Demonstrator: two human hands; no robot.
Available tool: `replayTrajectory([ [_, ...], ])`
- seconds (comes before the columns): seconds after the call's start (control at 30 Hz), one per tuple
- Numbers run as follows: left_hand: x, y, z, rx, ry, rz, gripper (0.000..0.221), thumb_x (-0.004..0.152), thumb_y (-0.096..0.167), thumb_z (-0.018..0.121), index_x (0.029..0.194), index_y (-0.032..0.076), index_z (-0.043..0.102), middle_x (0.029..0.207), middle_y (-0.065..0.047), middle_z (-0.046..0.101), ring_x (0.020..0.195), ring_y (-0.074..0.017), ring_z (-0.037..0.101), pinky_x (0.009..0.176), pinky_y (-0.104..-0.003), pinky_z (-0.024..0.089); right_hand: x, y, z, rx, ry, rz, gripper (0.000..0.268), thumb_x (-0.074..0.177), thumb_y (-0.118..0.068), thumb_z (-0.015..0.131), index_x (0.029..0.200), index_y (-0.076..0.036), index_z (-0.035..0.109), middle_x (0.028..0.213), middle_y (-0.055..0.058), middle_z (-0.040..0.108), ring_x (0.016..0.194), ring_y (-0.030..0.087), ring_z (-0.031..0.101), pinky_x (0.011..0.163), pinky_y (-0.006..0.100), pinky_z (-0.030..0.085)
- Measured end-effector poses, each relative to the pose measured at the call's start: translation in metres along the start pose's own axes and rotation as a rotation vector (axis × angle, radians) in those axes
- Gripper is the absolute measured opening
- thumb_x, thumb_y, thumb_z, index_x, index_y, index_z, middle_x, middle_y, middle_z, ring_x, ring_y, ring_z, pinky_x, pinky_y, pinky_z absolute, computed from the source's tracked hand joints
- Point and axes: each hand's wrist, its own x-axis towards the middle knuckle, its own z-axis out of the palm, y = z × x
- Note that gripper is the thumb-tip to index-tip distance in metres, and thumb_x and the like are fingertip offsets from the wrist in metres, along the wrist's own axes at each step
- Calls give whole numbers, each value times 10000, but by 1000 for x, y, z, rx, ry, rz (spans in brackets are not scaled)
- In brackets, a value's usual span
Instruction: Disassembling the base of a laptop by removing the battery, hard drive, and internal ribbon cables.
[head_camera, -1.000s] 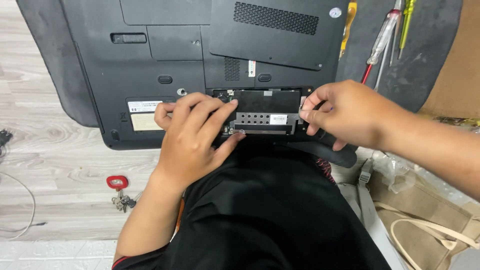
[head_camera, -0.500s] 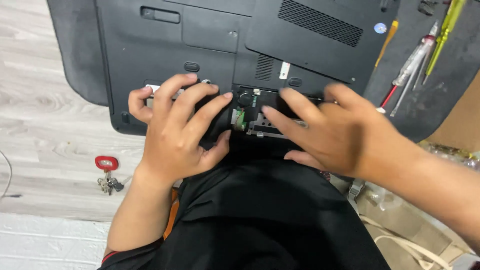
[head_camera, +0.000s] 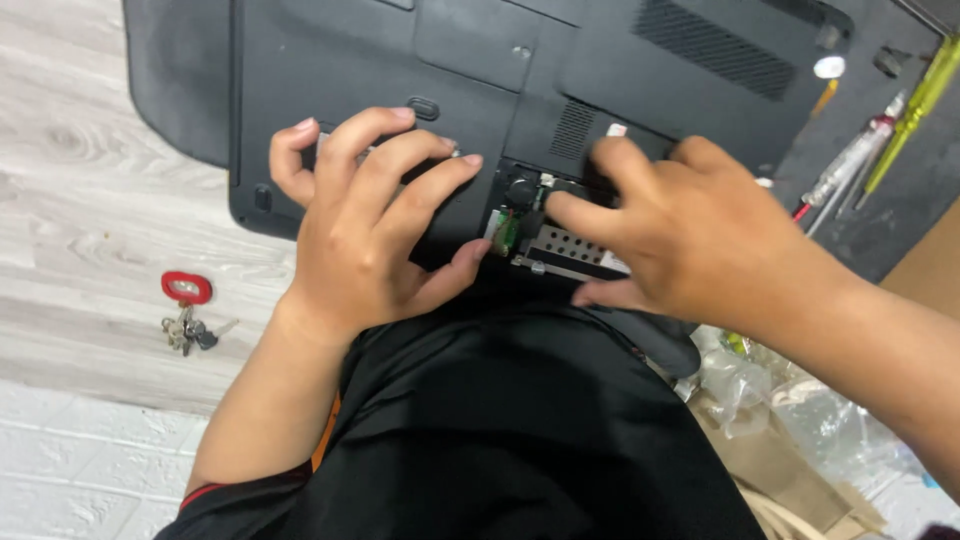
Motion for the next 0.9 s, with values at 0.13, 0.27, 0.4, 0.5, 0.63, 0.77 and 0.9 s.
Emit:
replayTrajectory([
  [0.13,-1,0,1,-2,-1,-12,360,945,395,681,1182,124,705,1162,-51,671,1170,-322,605,1011,-520,196,-2,0,-5,-99,51,-17,987,490,-828,756,1300,-326,503,1128,112,602,477,162,568,607,305,438],
  [0.27,0,1,4,29,31,3,364,960,400,658,1160,102,722,1136,-71,695,1148,-351,632,1027,-514,185,3,-1,-6,-28,-60,11,957,487,-774,806,1275,-332,492,1073,140,593,457,234,607,551,369,483],
  [0.4,-2,1,5,40,23,1,385,970,414,647,1171,96,729,1139,-76,694,1157,-350,625,1049,-508,166,5,-1,-6,-7,-39,7,901,570,-816,762,1282,-337,491,944,98,534,451,238,567,500,396,495],
  [0.5,-2,2,5,54,9,-10,397,959,421,663,1183,98,727,1159,-68,685,1164,-342,612,1035,-518,186,5,-3,-4,-89,16,10,939,516,-870,743,1267,-365,491,931,52,528,452,200,543,479,357,487],
  [0.63,0,3,6,88,40,0,426,1012,439,561,1148,80,745,1130,-71,700,1150,-333,624,1056,-506,174,2,1,-3,-58,11,12,934,523,-821,767,1281,-354,485,1016,95,552,419,252,564,458,386,513],
  [0.77,3,5,3,86,14,3,452,1030,457,536,1140,75,752,1139,-79,703,1145,-345,622,1036,-525,196,-28,16,-12,149,-28,-9,832,713,-598,778,1410,-274,459,1150,112,521,468,269,577,362,399,487],
  [0.9,0,5,9,109,10,37,384,1003,456,633,1113,113,769,1124,-68,705,1138,-344,632,1041,-531,184,-72,13,-2,321,-5,230,374,913,-460,681,1205,-236,617,1031,-13,593,456,206,581,408,341,491],
])
